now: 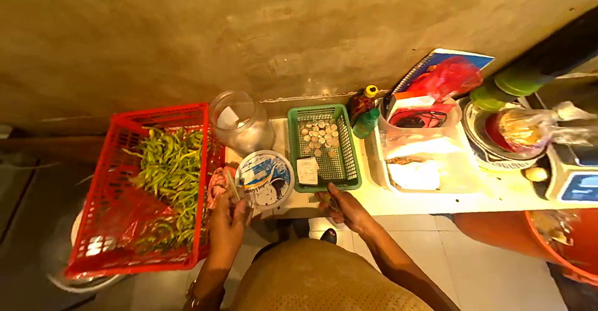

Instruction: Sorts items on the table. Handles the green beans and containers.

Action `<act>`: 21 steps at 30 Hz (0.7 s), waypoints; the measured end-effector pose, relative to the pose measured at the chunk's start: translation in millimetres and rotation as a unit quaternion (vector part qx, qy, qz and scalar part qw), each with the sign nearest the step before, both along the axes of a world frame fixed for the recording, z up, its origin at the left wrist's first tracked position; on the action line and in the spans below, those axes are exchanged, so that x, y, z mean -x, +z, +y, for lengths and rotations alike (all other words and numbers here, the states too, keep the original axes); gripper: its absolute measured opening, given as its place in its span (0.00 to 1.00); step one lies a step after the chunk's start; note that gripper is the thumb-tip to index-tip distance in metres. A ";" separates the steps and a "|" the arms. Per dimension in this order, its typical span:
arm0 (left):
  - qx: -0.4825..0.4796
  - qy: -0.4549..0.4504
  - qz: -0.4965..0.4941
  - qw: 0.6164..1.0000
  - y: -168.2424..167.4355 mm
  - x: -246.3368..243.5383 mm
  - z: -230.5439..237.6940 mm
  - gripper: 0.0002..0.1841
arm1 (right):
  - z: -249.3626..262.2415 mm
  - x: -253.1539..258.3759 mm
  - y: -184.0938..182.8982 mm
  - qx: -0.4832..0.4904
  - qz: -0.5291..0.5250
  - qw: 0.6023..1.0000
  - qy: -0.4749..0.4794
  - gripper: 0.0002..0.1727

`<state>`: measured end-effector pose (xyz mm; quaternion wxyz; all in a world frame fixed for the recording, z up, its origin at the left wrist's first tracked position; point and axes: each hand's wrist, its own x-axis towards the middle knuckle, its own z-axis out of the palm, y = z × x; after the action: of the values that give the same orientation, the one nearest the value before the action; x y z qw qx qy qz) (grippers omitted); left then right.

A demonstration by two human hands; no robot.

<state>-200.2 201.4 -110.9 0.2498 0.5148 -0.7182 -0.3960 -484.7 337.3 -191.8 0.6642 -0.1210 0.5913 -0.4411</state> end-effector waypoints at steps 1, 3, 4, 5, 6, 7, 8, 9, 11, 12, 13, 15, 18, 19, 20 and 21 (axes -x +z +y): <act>-0.032 0.006 0.022 0.999 1.4 0.4 0.0 0.20 | 4.3 5.6 6.1 0.006 0.015 0.999 0.050 0.32; -0.078 -0.005 0.070 0.995 4.8 2.9 -2.6 0.18 | 11.5 10.6 23.5 0.035 0.051 0.991 0.118 0.27; -0.110 -0.029 0.095 0.989 7.7 4.1 -4.3 0.17 | 15.0 9.5 31.1 0.059 0.060 0.988 0.126 0.26; -0.142 -0.062 0.120 0.981 10.4 6.4 -5.1 0.17 | 17.9 6.3 37.3 0.089 0.059 0.987 0.117 0.27; -0.170 -0.097 0.137 0.971 13.8 11.0 -4.6 0.17 | 19.2 2.2 42.2 0.125 0.047 0.986 0.099 0.32; -0.187 -0.134 0.148 0.962 16.7 17.6 -3.3 0.17 | 17.8 -2.0 46.6 0.159 0.027 0.984 0.077 0.39; -0.197 -0.167 0.158 0.953 18.5 25.0 -1.6 0.17 | 13.3 -5.1 49.4 0.185 0.010 0.981 0.055 0.44; -0.197 -0.188 0.166 0.948 19.5 32.5 0.7 0.17 | 7.0 -6.0 51.0 0.204 0.012 0.978 0.029 0.48; -0.183 -0.198 0.182 0.946 19.5 43.2 3.4 0.16 | -9.8 1.0 54.6 0.217 0.107 0.970 0.010 0.47; -0.178 -0.190 0.194 0.946 18.7 45.6 2.8 0.16 | -21.0 7.2 57.5 0.203 0.175 0.963 0.018 0.44; -0.181 -0.178 0.209 0.944 17.5 46.1 1.5 0.16 | -33.4 13.6 59.9 0.178 0.248 0.952 0.030 0.41; -0.208 -0.158 0.245 0.934 15.7 44.6 -2.3 0.16 | -61.3 25.0 58.7 0.093 0.353 0.928 0.081 0.46; -0.260 -0.130 0.290 0.912 12.8 42.2 -5.7 0.16 | -99.2 24.4 38.1 -0.015 0.463 0.864 0.198 0.51; -0.270 -0.125 0.295 0.908 11.9 41.3 -6.2 0.16 | -106.5 20.4 31.6 -0.027 0.483 0.843 0.234 0.49; -0.276 -0.121 0.298 0.906 10.8 40.3 -6.4 0.16 | -111.3 15.9 26.7 -0.031 0.501 0.824 0.263 0.44; -0.281 -0.116 0.300 0.904 9.7 39.0 -6.2 0.16 | -114.5 11.4 23.8 -0.033 0.515 0.808 0.284 0.37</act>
<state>-239.2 195.2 -101.2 0.2505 0.3335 -0.5234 -0.7430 -496.1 222.9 -167.9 0.3612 -0.4707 0.8004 -0.0856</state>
